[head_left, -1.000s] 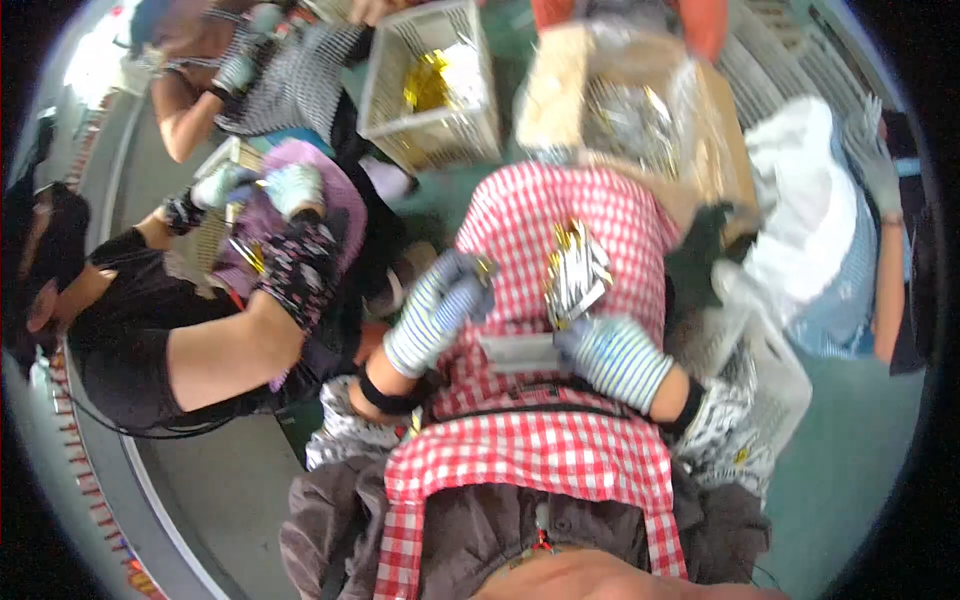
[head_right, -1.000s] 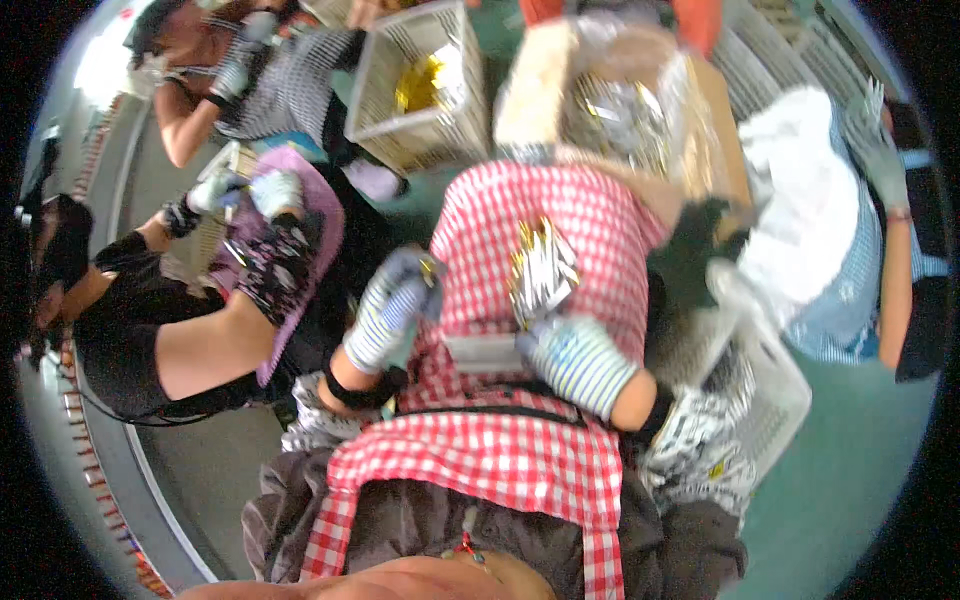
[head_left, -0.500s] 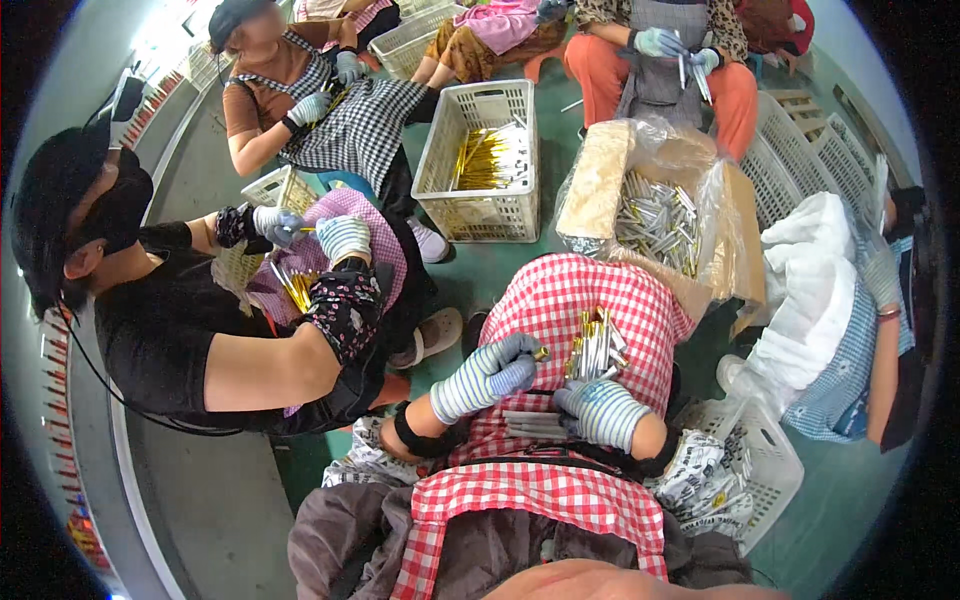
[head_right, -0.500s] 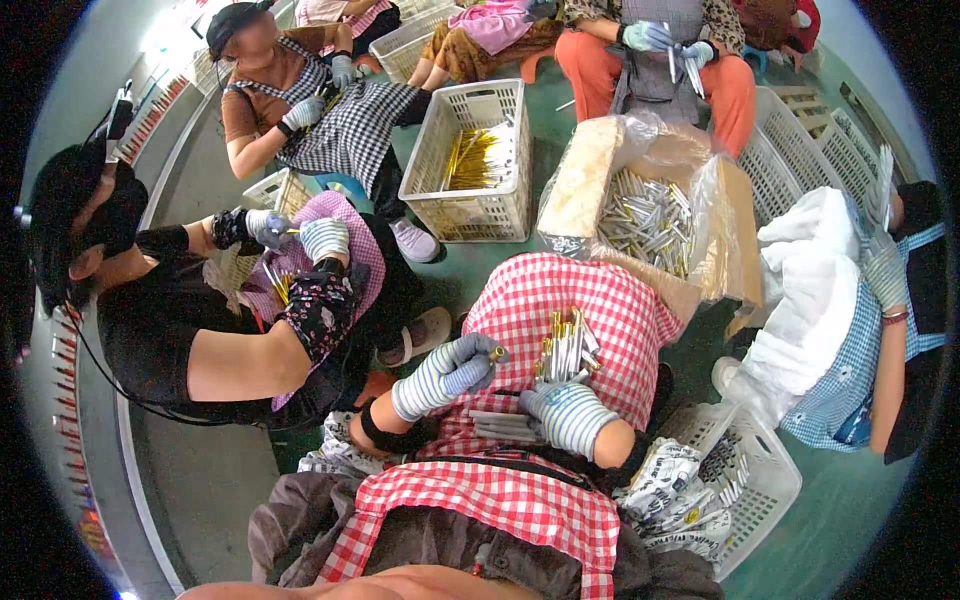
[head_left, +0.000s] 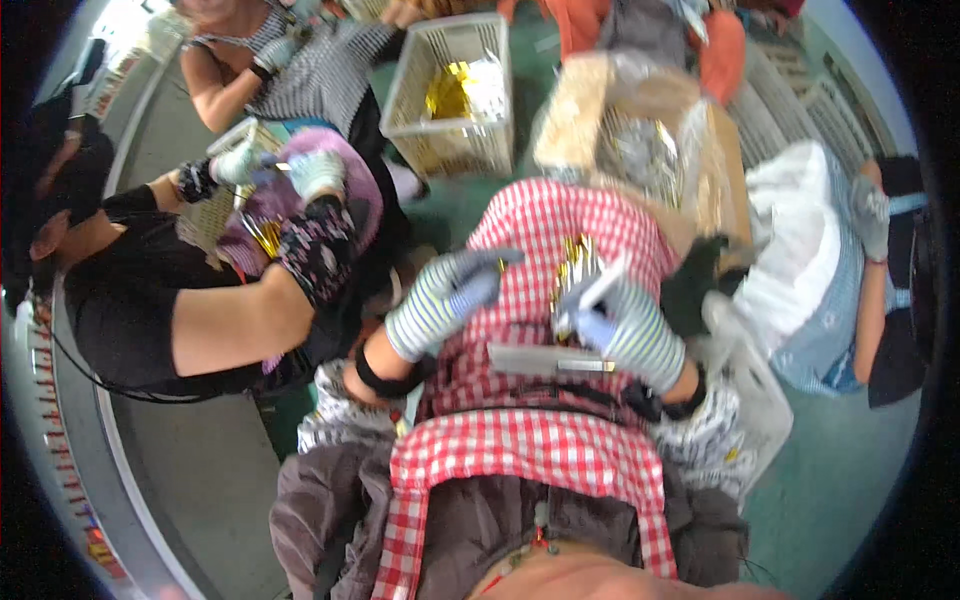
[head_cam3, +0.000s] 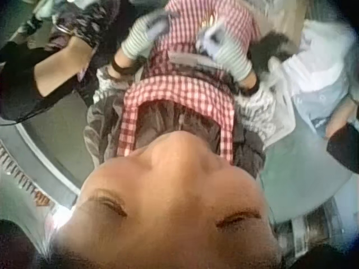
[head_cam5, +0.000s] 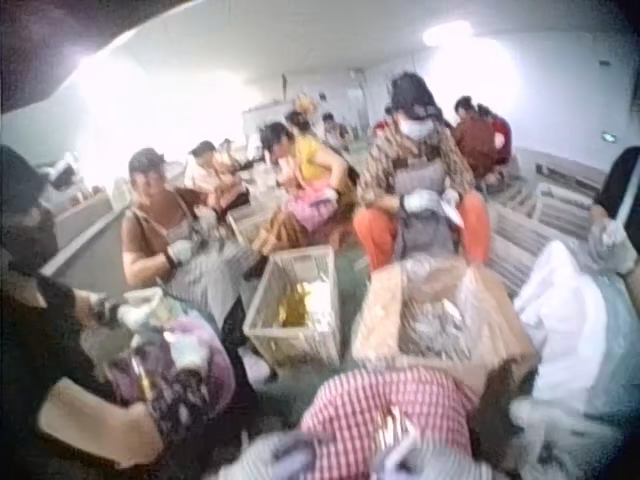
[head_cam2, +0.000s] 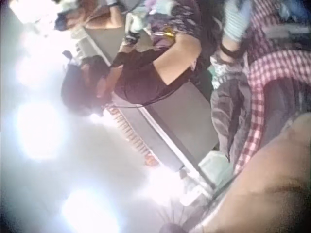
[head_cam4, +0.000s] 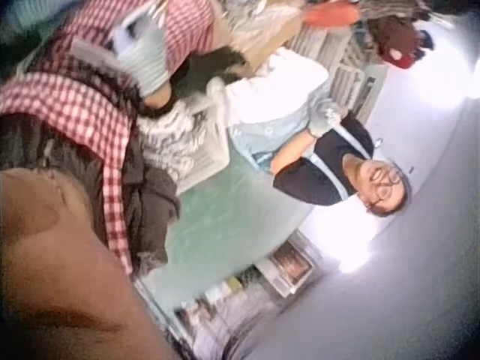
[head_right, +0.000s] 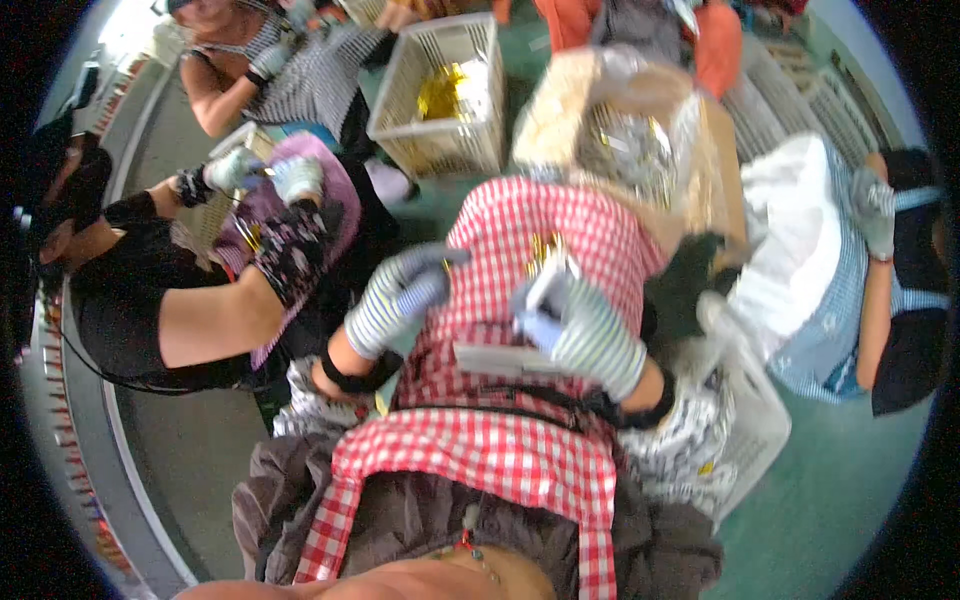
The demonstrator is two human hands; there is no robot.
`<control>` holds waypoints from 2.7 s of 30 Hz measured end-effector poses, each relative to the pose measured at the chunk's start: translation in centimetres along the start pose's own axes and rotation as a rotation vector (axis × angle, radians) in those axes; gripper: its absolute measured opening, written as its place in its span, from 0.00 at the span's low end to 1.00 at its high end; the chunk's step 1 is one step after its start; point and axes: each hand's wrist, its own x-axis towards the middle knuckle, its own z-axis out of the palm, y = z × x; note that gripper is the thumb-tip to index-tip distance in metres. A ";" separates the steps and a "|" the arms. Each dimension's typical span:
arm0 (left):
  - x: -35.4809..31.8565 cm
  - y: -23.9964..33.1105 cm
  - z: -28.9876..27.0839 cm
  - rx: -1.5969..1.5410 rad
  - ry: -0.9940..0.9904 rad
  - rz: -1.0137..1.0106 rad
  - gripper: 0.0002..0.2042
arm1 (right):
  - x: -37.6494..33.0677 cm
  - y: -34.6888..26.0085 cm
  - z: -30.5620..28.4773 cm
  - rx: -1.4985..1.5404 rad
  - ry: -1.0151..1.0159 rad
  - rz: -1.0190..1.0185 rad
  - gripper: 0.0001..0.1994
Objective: Manually assembling small white cylindrical parts by attaching gold-colored end caps.
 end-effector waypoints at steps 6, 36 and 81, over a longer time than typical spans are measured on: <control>1.9 0.8 -0.1 0.095 -0.052 0.056 0.16 | 1.5 -3.5 -1.1 0.350 0.122 0.129 0.08; 1.5 1.0 0.9 1.090 -0.364 0.423 0.15 | -4.6 -4.3 -4.2 0.181 0.221 0.122 0.10; 4.1 -0.4 6.5 0.866 -0.567 0.598 0.15 | -18.3 -1.6 -5.7 -1.011 0.267 0.230 0.09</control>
